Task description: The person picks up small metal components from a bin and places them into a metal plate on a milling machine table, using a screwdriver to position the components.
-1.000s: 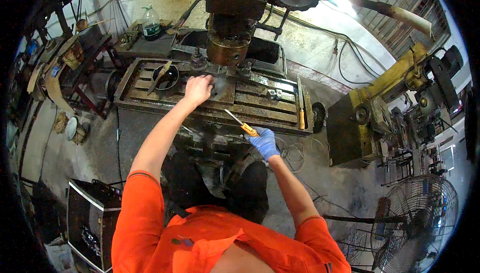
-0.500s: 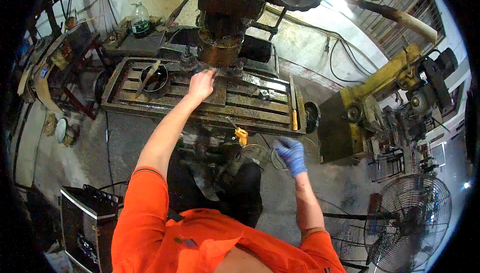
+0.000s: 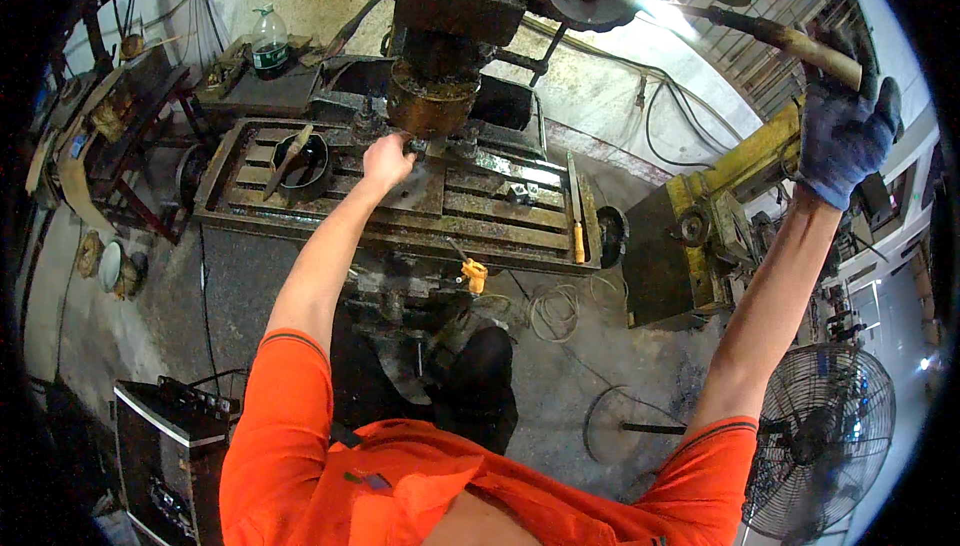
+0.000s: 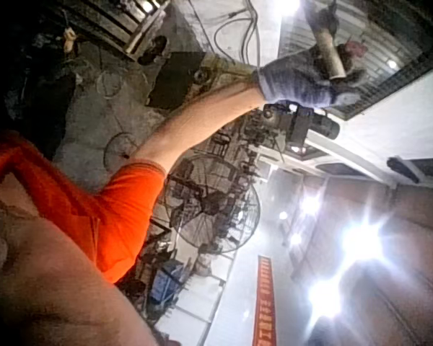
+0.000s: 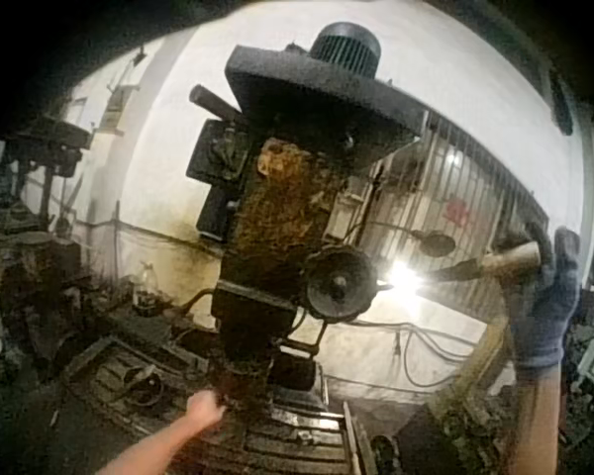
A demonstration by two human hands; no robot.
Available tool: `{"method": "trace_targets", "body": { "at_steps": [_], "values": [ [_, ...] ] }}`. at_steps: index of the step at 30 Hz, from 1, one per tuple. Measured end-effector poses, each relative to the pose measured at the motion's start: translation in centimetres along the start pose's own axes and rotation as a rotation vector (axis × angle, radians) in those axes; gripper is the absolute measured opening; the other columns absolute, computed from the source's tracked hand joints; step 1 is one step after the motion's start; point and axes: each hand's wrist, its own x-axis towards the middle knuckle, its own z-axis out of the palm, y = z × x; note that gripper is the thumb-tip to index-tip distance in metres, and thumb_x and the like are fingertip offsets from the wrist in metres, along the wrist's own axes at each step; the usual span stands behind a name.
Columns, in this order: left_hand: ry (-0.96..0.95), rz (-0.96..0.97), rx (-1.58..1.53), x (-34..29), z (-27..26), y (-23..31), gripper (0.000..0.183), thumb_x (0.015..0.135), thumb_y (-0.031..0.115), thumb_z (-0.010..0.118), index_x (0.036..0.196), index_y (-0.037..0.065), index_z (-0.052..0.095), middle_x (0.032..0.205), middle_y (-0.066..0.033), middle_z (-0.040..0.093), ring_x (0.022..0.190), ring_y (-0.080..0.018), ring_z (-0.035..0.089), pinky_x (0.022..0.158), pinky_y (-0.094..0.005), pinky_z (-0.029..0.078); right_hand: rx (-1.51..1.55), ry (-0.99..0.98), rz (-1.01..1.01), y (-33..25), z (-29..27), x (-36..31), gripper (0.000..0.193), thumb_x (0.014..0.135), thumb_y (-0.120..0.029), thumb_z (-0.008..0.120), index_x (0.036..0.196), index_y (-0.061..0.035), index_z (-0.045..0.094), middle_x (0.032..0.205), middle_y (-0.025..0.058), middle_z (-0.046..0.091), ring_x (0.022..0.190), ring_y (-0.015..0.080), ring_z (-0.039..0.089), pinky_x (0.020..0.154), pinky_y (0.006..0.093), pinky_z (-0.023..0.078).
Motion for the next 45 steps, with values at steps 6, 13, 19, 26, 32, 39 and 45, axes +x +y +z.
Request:
{"method": "trace_targets", "body": {
  "at_steps": [6,13,19,26,32,39,45],
  "values": [
    [0.005,-0.078,0.014,-0.1,-0.6,-0.8,0.031,0.068,0.027,0.067,0.09,0.005,0.063,0.088,-0.0169,0.062,0.086,-0.0317,0.059,0.075,-0.0405,0.048,0.056,0.042,0.016,-0.1,2.1,-9.5,0.032,0.088,-0.029,0.039,0.084,-0.002,0.056,0.098,0.0168,0.057,0.093,0.0312,0.055,0.091,0.0463,0.038],
    [-0.008,-0.101,0.04,0.4,0.5,-1.1,0.031,0.066,0.028,0.069,0.08,0.002,0.062,0.083,-0.0181,0.063,0.081,-0.0329,0.06,0.07,-0.0412,0.049,-0.17,0.112,0.063,-0.4,2.7,-14.0,0.037,0.089,-0.032,0.038,0.075,-0.0017,0.053,0.088,0.0156,0.061,0.091,0.0301,0.056,0.096,0.0465,0.033],
    [0.05,-0.086,-0.003,0.0,0.3,-0.6,0.032,0.065,0.028,0.069,0.079,0.0,0.062,0.078,-0.0184,0.062,0.079,-0.0339,0.06,0.069,-0.0419,0.049,-0.054,0.119,0.053,0.6,2.6,-16.1,0.033,0.087,-0.024,0.039,0.073,0.003,0.051,0.083,0.0173,0.059,0.082,0.0259,0.055,0.092,0.0539,0.037],
    [0.045,-0.072,-0.011,-0.3,-0.1,-0.5,0.029,0.066,0.026,0.068,0.077,0.0,0.062,0.077,-0.0192,0.062,0.078,-0.0356,0.06,0.068,-0.0423,0.048,-0.113,0.184,0.111,0.2,3.4,-16.9,0.033,0.088,-0.027,0.04,0.071,0.0,0.05,0.083,0.0166,0.059,0.084,0.0264,0.055,0.095,0.0525,0.034],
    [0.027,0.066,-0.199,-1.1,-1.4,-1.5,0.029,0.068,0.022,0.066,0.086,-0.001,0.062,0.073,-0.0197,0.061,0.073,-0.032,0.061,0.065,-0.0401,0.048,0.139,0.247,0.228,0.3,3.4,-17.9,0.032,0.088,-0.027,0.043,0.071,-0.0007,0.051,0.088,0.0167,0.06,0.09,0.0273,0.054,0.099,0.0476,0.029],
    [-0.257,0.064,-0.666,-9.0,-9.5,-3.8,0.029,0.079,0.005,0.052,0.107,-0.002,0.056,0.066,-0.0073,0.06,0.052,-0.0109,0.055,0.045,-0.0259,0.044,0.17,0.281,0.265,0.9,3.2,-19.7,0.031,0.088,-0.029,0.045,0.072,-0.0025,0.049,0.087,0.0159,0.059,0.089,0.0253,0.052,0.096,0.0409,0.03],
    [-0.042,-0.188,-0.356,-18.2,-18.6,-13.8,0.032,0.076,-0.001,0.05,0.107,-0.001,0.057,0.079,-0.0123,0.063,0.065,-0.0173,0.062,0.052,-0.0298,0.048,-0.126,0.239,0.218,1.0,3.5,-20.4,0.027,0.087,-0.023,0.044,0.072,-0.0017,0.049,0.084,0.0142,0.058,0.086,0.0219,0.053,0.089,0.0383,0.035]
  ]
}}
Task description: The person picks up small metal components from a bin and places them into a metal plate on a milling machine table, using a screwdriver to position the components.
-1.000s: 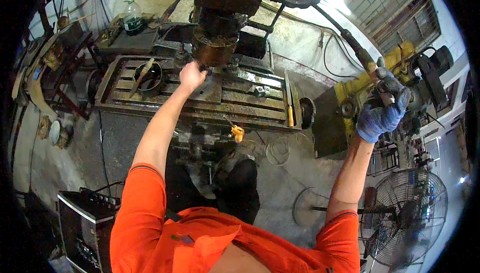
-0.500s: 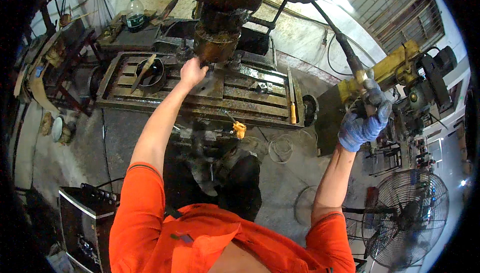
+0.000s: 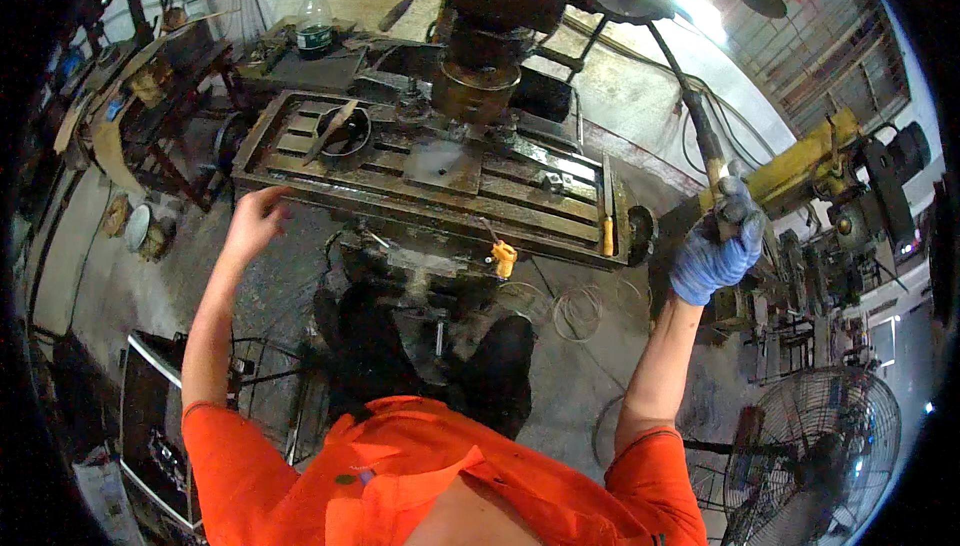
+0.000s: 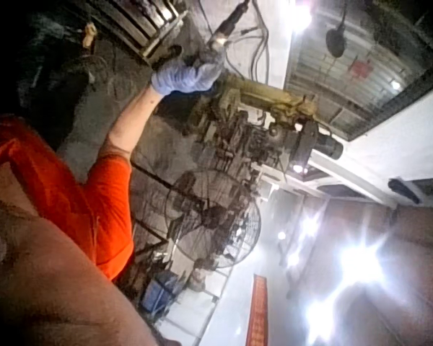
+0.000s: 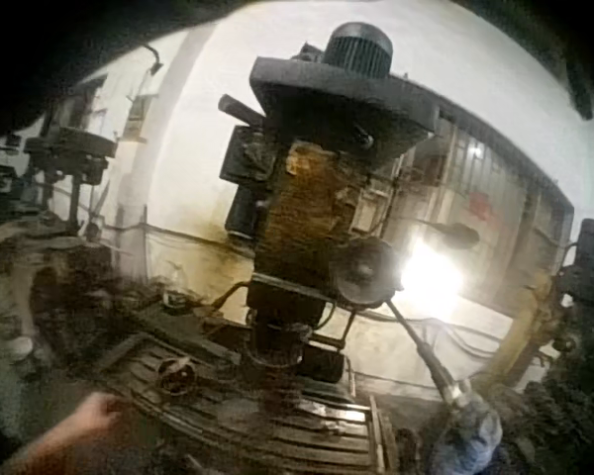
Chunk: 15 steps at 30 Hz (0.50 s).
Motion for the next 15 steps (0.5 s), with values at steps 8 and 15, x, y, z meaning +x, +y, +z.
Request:
{"method": "trace_targets", "body": {
  "at_steps": [8,15],
  "values": [
    [0.32,-0.148,0.794,-13.1,-15.0,-8.4,0.035,0.072,0.014,0.059,0.106,0.007,0.058,0.08,-0.0181,0.06,0.077,-0.0344,0.057,0.066,-0.0411,0.045,-0.1,-0.117,0.03,2.9,-2.3,-1.1,0.022,0.084,-0.017,0.047,0.085,0.0012,0.059,0.086,0.0117,0.061,0.084,0.0213,0.057,0.081,0.0328,0.044],
    [0.711,-0.517,0.598,-27.4,-22.8,-10.6,0.034,0.069,0.011,0.055,0.101,0.004,0.062,0.085,-0.0194,0.063,0.079,-0.0301,0.062,0.073,-0.0351,0.047,-0.628,-0.057,-0.187,7.8,-6.7,-0.8,0.018,0.082,-0.017,0.05,0.082,-0.0017,0.06,0.083,0.0079,0.06,0.08,0.0196,0.053,0.074,0.0328,0.044]
  ]
}}
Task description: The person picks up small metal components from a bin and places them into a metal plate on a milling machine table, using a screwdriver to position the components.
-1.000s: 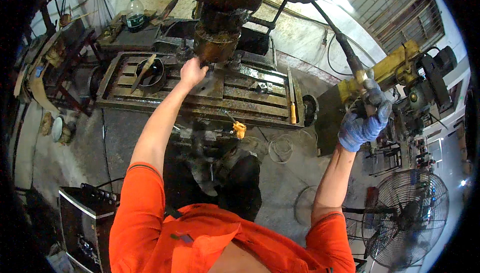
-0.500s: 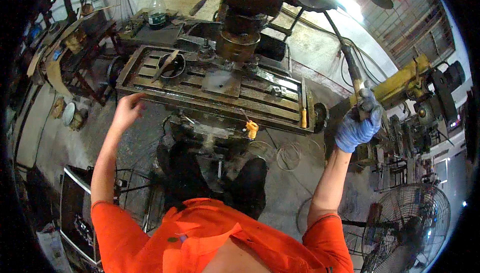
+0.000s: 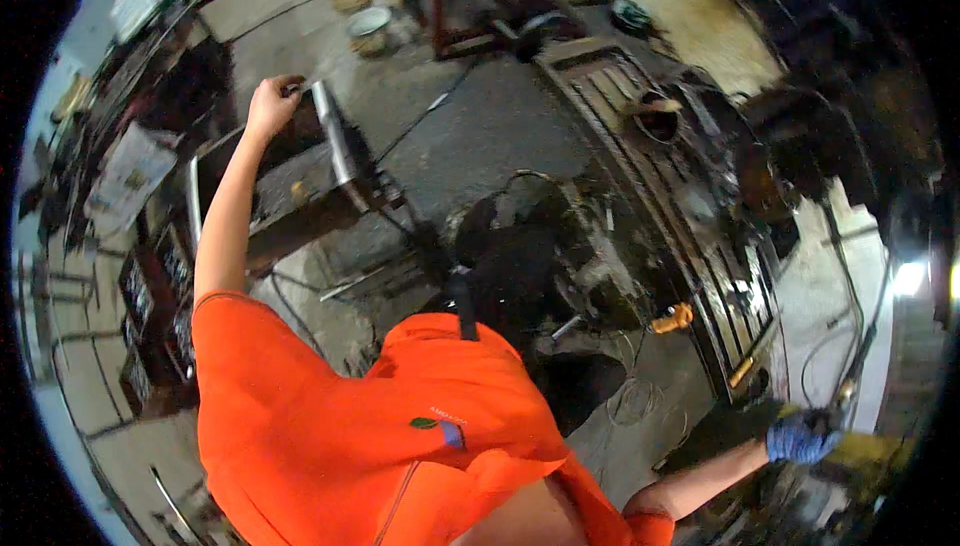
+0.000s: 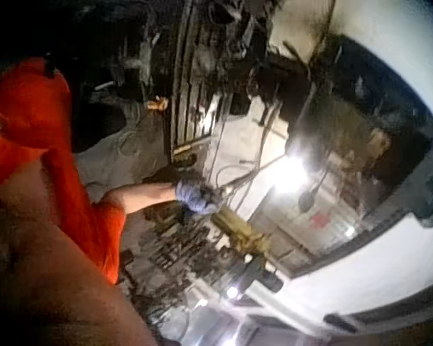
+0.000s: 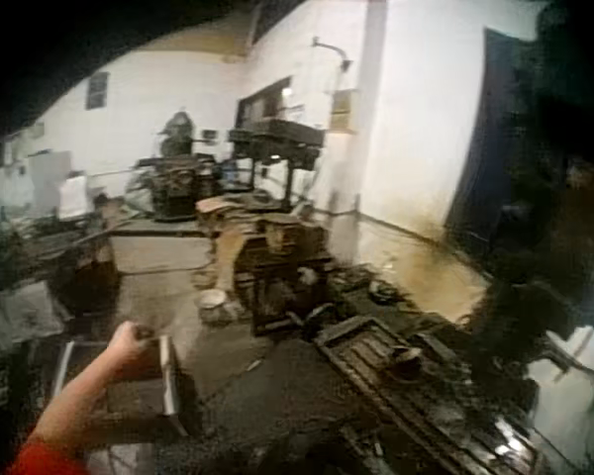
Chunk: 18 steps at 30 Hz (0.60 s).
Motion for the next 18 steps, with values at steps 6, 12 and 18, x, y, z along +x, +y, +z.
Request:
{"method": "trace_targets", "body": {
  "at_steps": [6,12,18],
  "values": [
    [-0.213,-0.224,0.096,-7.8,-2.3,-15.2,0.047,0.061,0.009,0.059,0.107,0.002,0.059,0.097,-0.0179,0.062,0.094,-0.0296,0.059,0.082,-0.0329,0.044,-0.357,0.089,-0.371,-2.3,0.4,0.5,0.025,0.072,-0.018,0.067,0.086,0.0016,0.062,0.083,0.0111,0.065,0.07,0.0217,0.062,0.061,0.0317,0.05],
    [-0.394,-0.399,0.253,-12.2,-1.5,-16.1,0.045,0.058,0.021,0.071,0.099,0.003,0.061,0.097,-0.0187,0.061,0.092,-0.03,0.058,0.079,-0.0357,0.047,-0.472,0.067,-0.45,-3.7,0.3,1.7,0.017,0.074,-0.011,0.063,0.086,0.0014,0.062,0.082,0.0104,0.065,0.069,0.0199,0.062,0.059,0.032,0.05],
    [-0.713,-0.285,0.402,-10.3,2.6,-14.1,0.039,0.067,0.029,0.066,0.097,0.004,0.059,0.102,-0.0184,0.059,0.098,-0.034,0.055,0.078,-0.0422,0.045,0.801,-0.101,0.062,0.2,-0.9,3.0,0.019,0.074,-0.002,0.059,0.092,0.0037,0.062,0.087,0.0134,0.063,0.069,0.0202,0.057,0.058,0.0304,0.047]
  ]
}}
